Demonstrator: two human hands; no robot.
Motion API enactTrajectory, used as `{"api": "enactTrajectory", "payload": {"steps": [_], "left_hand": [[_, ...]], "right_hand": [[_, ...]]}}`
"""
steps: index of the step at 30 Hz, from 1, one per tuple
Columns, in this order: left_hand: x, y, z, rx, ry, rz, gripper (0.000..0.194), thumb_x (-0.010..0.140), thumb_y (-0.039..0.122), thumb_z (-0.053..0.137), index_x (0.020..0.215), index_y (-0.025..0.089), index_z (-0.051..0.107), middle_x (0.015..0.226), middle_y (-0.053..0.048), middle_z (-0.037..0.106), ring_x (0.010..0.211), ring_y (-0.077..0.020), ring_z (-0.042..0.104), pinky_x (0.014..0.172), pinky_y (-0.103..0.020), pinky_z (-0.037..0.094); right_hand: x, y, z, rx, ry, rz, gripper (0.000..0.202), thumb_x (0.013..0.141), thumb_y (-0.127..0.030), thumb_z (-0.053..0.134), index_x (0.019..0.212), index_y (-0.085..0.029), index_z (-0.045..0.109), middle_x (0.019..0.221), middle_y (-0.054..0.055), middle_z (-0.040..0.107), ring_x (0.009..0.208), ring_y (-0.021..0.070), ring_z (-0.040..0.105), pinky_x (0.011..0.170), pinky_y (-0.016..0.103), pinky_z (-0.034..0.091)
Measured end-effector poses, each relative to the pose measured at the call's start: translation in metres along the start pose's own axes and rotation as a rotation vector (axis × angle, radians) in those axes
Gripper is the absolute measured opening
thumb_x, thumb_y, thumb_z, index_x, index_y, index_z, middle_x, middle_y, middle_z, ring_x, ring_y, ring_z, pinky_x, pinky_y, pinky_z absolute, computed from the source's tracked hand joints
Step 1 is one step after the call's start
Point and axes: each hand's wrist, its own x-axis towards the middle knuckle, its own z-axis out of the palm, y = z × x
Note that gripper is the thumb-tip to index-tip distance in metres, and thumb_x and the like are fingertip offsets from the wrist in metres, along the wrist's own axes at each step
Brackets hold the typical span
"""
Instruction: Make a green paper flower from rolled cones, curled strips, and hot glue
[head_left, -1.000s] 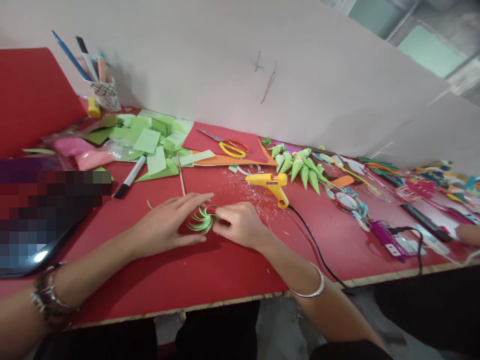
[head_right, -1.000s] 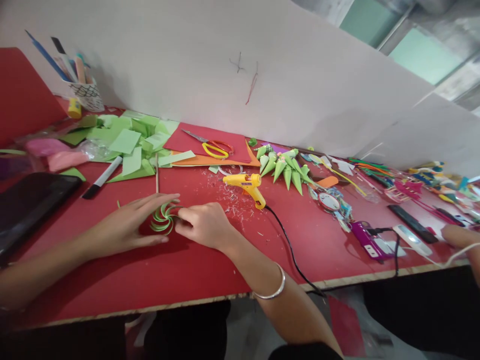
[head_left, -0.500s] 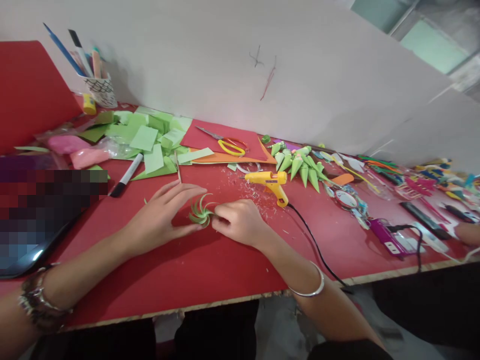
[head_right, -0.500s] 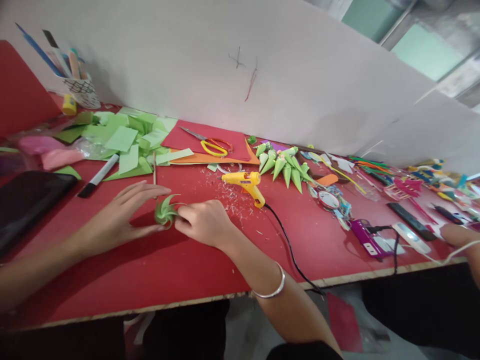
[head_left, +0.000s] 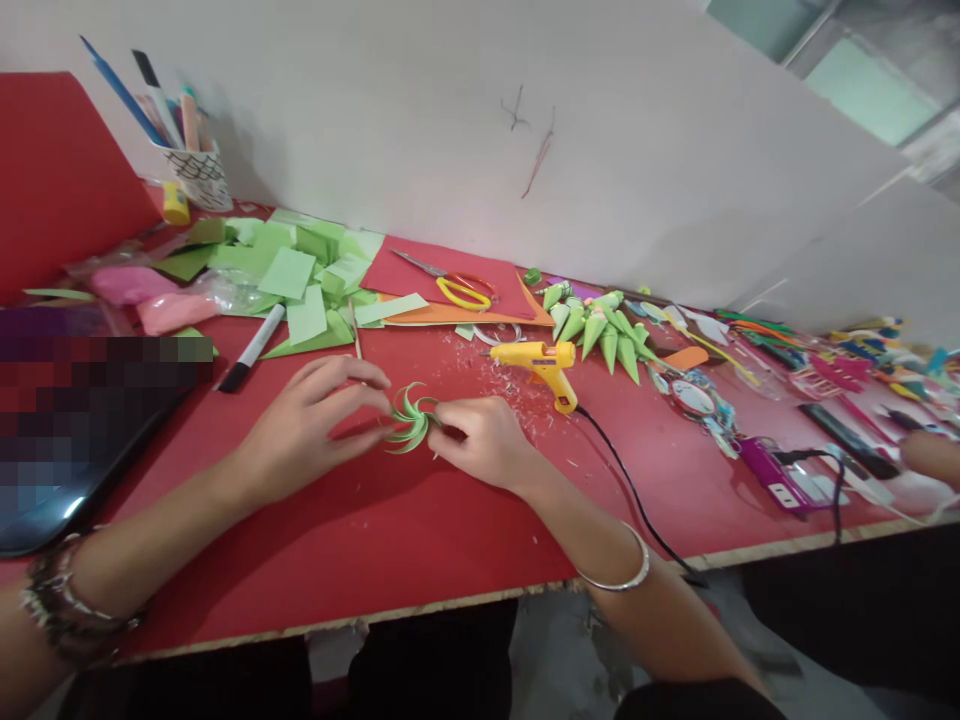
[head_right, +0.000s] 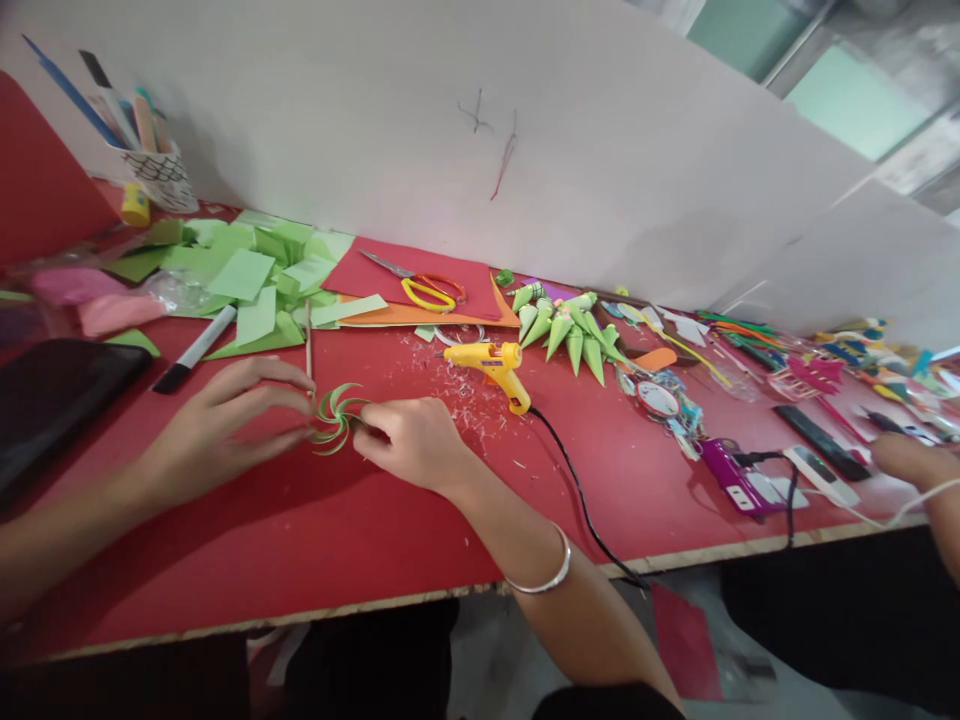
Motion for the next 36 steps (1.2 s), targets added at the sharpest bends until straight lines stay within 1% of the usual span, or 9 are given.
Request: {"api": "enactTrajectory", "payload": {"steps": [5, 9, 14, 20, 24, 30, 33, 36], "left_hand": [[0.0007, 0.0004, -0.0004, 0.023, 0.032, 0.049, 0.011, 0.08, 0.028, 0.053, 0.089, 0.023, 0.056, 0.095, -0.002, 0.056, 0.09, -0.0162, 0.054, 0.083, -0.032, 0.043], [0.0005, 0.0022, 0.0002, 0.045, 0.037, 0.015, 0.017, 0.08, 0.033, 0.052, 0.094, 0.023, 0.055, 0.094, -0.003, 0.06, 0.091, -0.0179, 0.055, 0.083, -0.033, 0.043], [-0.0002, 0.0004, 0.0007, 0.058, -0.011, -0.004, 0.015, 0.082, 0.036, 0.049, 0.087, 0.024, 0.057, 0.091, -0.002, 0.061, 0.088, -0.0176, 0.056, 0.082, -0.034, 0.041], [-0.0006, -0.0015, 0.0012, 0.07, 0.026, 0.045, 0.009, 0.08, 0.031, 0.053, 0.085, 0.024, 0.053, 0.083, 0.002, 0.064, 0.079, -0.015, 0.058, 0.078, -0.033, 0.036], [-0.0007, -0.0012, 0.0011, 0.075, 0.016, 0.047, 0.007, 0.081, 0.031, 0.051, 0.082, 0.024, 0.052, 0.082, 0.003, 0.064, 0.078, -0.0151, 0.059, 0.073, -0.032, 0.034], [-0.0012, -0.0008, 0.0008, 0.104, -0.042, 0.05, 0.013, 0.084, 0.035, 0.047, 0.08, 0.026, 0.055, 0.08, 0.003, 0.065, 0.077, -0.015, 0.059, 0.07, -0.032, 0.032], [-0.0011, -0.0013, 0.0008, 0.116, -0.029, 0.079, 0.016, 0.085, 0.036, 0.044, 0.078, 0.027, 0.056, 0.078, 0.003, 0.064, 0.072, -0.0143, 0.057, 0.068, -0.032, 0.031], [-0.0008, -0.0016, 0.0007, 0.101, -0.002, 0.098, 0.015, 0.085, 0.034, 0.046, 0.078, 0.026, 0.057, 0.078, 0.003, 0.063, 0.071, -0.0136, 0.056, 0.068, -0.032, 0.031]], "right_hand": [[-0.0001, -0.0008, -0.0001, 0.03, 0.02, 0.001, 0.024, 0.079, -0.023, 0.043, 0.056, -0.016, 0.05, 0.05, -0.004, 0.045, 0.045, 0.0056, 0.031, 0.047, 0.02, 0.02], [-0.0003, -0.0012, -0.0003, 0.028, -0.004, 0.005, 0.024, 0.079, -0.023, 0.043, 0.057, -0.016, 0.051, 0.051, -0.004, 0.047, 0.045, 0.0057, 0.032, 0.047, 0.02, 0.021], [-0.0002, -0.0015, -0.0003, 0.032, 0.002, 0.005, 0.023, 0.078, -0.022, 0.044, 0.057, -0.016, 0.051, 0.052, -0.004, 0.047, 0.046, 0.0057, 0.033, 0.047, 0.02, 0.021], [-0.0002, -0.0012, -0.0006, 0.068, 0.023, -0.001, 0.022, 0.077, -0.021, 0.045, 0.056, -0.016, 0.05, 0.051, -0.004, 0.046, 0.045, 0.0056, 0.03, 0.047, 0.02, 0.021], [-0.0002, -0.0012, -0.0008, 0.072, 0.019, 0.004, 0.023, 0.076, -0.021, 0.045, 0.055, -0.016, 0.049, 0.051, -0.004, 0.046, 0.045, 0.0057, 0.031, 0.047, 0.02, 0.021], [0.0002, -0.002, -0.0004, 0.063, 0.026, 0.001, 0.022, 0.076, -0.021, 0.045, 0.055, -0.016, 0.049, 0.051, -0.004, 0.045, 0.045, 0.0057, 0.03, 0.047, 0.02, 0.021], [0.0002, -0.0023, -0.0001, 0.056, 0.029, 0.006, 0.022, 0.076, -0.021, 0.045, 0.054, -0.016, 0.048, 0.05, -0.004, 0.044, 0.045, 0.0057, 0.03, 0.047, 0.021, 0.02], [0.0001, -0.0023, 0.0002, 0.054, 0.031, 0.009, 0.023, 0.076, -0.022, 0.045, 0.054, -0.016, 0.047, 0.05, -0.005, 0.043, 0.045, 0.0055, 0.029, 0.047, 0.021, 0.019]]}}
